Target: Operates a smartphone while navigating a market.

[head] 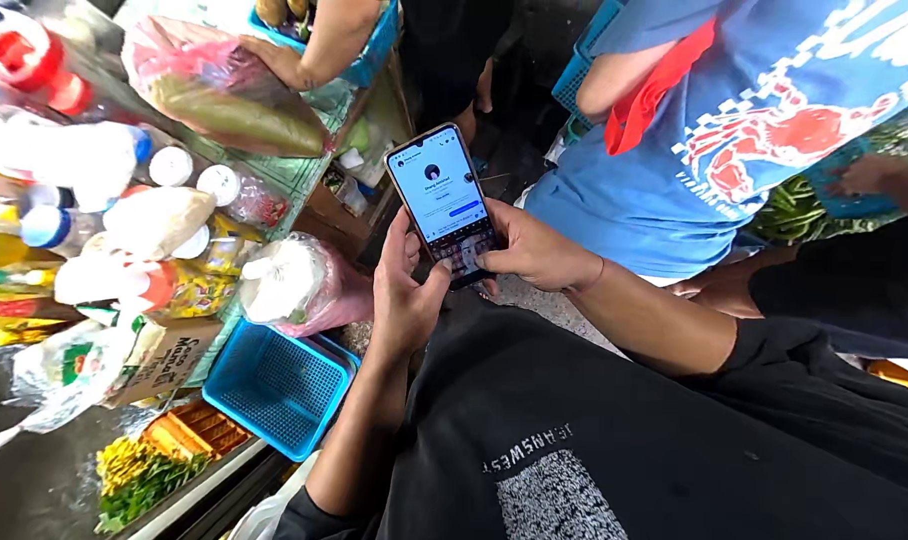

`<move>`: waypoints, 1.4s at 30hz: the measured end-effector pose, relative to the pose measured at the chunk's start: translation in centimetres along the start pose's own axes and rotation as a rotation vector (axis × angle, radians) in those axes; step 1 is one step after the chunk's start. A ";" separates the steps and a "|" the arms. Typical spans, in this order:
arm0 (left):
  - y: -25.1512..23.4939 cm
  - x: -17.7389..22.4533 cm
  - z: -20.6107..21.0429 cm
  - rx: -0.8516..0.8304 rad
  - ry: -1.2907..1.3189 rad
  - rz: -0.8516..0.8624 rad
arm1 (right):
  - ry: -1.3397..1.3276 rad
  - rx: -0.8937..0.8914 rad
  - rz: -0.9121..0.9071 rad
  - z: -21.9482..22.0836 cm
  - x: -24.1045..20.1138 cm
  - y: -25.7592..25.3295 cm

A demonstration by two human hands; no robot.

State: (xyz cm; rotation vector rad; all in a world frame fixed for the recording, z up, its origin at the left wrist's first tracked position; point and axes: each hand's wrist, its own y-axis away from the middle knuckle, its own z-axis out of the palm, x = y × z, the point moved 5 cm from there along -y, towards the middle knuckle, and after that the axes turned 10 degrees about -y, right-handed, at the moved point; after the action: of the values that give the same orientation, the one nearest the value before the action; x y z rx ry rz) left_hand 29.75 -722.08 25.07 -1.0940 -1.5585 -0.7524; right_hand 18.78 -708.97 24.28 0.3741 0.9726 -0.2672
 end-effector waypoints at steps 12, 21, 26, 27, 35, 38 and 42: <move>-3.3 -0.5 1.8 -0.023 0.072 0.015 | -0.111 0.107 0.058 -3.8 -0.9 -1.6; -8.2 -2.5 -0.2 -0.099 0.064 0.008 | -0.062 0.005 -0.011 -4.7 -1.7 -5.3; -12.1 -3.4 -3.1 -0.120 0.031 -0.031 | -0.043 0.066 -0.019 -4.4 -2.6 -9.6; -12.9 -3.5 -3.9 -0.119 0.024 -0.035 | -0.044 0.067 -0.019 -4.3 -2.9 -10.6; -17.6 -4.0 -9.9 -0.120 -0.043 0.013 | -0.097 0.075 -0.041 -2.4 -4.3 -17.9; -18.4 -4.5 -11.8 -0.096 -0.069 0.010 | -0.160 0.126 -0.018 -1.8 -3.9 -20.3; -19.0 -5.6 -13.9 -0.046 -0.069 -0.029 | -0.161 0.169 0.031 -1.3 -3.5 -23.1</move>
State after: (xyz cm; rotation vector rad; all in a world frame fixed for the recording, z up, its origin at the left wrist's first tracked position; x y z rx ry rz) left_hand 17.91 -743.19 24.60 -1.1440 -1.6253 -0.7806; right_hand 7.05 -729.06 22.22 0.5143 0.7873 -0.3472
